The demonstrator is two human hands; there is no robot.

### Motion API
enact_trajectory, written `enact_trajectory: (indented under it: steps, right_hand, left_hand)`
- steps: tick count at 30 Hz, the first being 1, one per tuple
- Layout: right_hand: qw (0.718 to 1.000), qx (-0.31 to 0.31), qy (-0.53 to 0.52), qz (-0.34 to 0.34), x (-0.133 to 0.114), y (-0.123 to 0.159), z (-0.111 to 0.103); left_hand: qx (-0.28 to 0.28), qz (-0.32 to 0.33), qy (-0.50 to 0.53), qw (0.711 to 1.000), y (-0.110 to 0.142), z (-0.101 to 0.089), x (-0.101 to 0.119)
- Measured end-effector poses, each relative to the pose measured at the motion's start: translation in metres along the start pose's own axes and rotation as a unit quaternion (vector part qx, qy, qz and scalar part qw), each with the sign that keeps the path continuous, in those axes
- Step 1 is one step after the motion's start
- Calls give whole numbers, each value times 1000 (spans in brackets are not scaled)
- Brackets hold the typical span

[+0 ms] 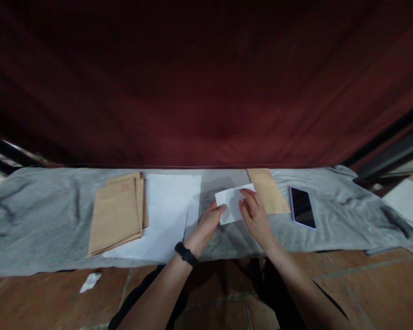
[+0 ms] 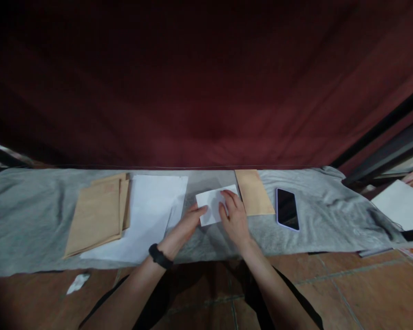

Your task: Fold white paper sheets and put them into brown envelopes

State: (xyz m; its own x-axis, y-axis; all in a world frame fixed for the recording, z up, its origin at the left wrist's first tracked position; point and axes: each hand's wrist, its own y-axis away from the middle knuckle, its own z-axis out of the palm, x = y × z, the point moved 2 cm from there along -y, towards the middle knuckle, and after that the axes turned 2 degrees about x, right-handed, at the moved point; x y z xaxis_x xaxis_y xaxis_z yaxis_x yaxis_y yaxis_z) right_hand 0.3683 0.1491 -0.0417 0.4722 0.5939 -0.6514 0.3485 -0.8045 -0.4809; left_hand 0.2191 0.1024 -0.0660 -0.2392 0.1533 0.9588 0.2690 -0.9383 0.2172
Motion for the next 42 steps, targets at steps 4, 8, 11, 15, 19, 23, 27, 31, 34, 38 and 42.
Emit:
enact_trajectory:
  steps: [4, 8, 11, 15, 19, 23, 27, 31, 34, 38, 42]
  right_hand:
    - [981, 41, -64, 177, 42, -8, -2]
    - [952, -30, -134, 272, 65, -4, 10]
    - [979, -13, -22, 202, 65, -2, 13]
    - [989, -10, 73, 125, 61, 3, 19]
    - [990, -17, 116, 78, 58, 7, 27]
    - [982, -14, 179, 50, 51, 7, 25]
    - [989, -39, 140, -1, 42, 8, 25]
    - [984, -171, 49, -27, 34, 24, 39]
    - [973, -209, 86, -37, 33, 35, 45]
    - [972, -199, 125, -34, 33, 38, 43]
    - [967, -207, 146, -27, 33, 38, 41]
  left_hand:
    - [-59, 1, -75, 995, -1, -12, 3]
    - [-5, 30, -198, 980, -5, -19, 1]
    - [54, 60, -284, 956, -1, -19, 0]
    - [77, 136, -523, 838, 13, -9, -1]
    - [77, 219, -684, 692, 23, 3, -10]
    - [25, 288, -665, 689, 29, 16, -32]
    - [5, 289, -656, 697, 31, 20, -46]
    - [-21, 289, -672, 682, 30, 20, -47]
    - [-26, 289, -681, 672, 29, 21, -47]
    - [-27, 283, -685, 671, 29, 22, -47]
    - [-39, 283, -681, 674, 29, 21, -45]
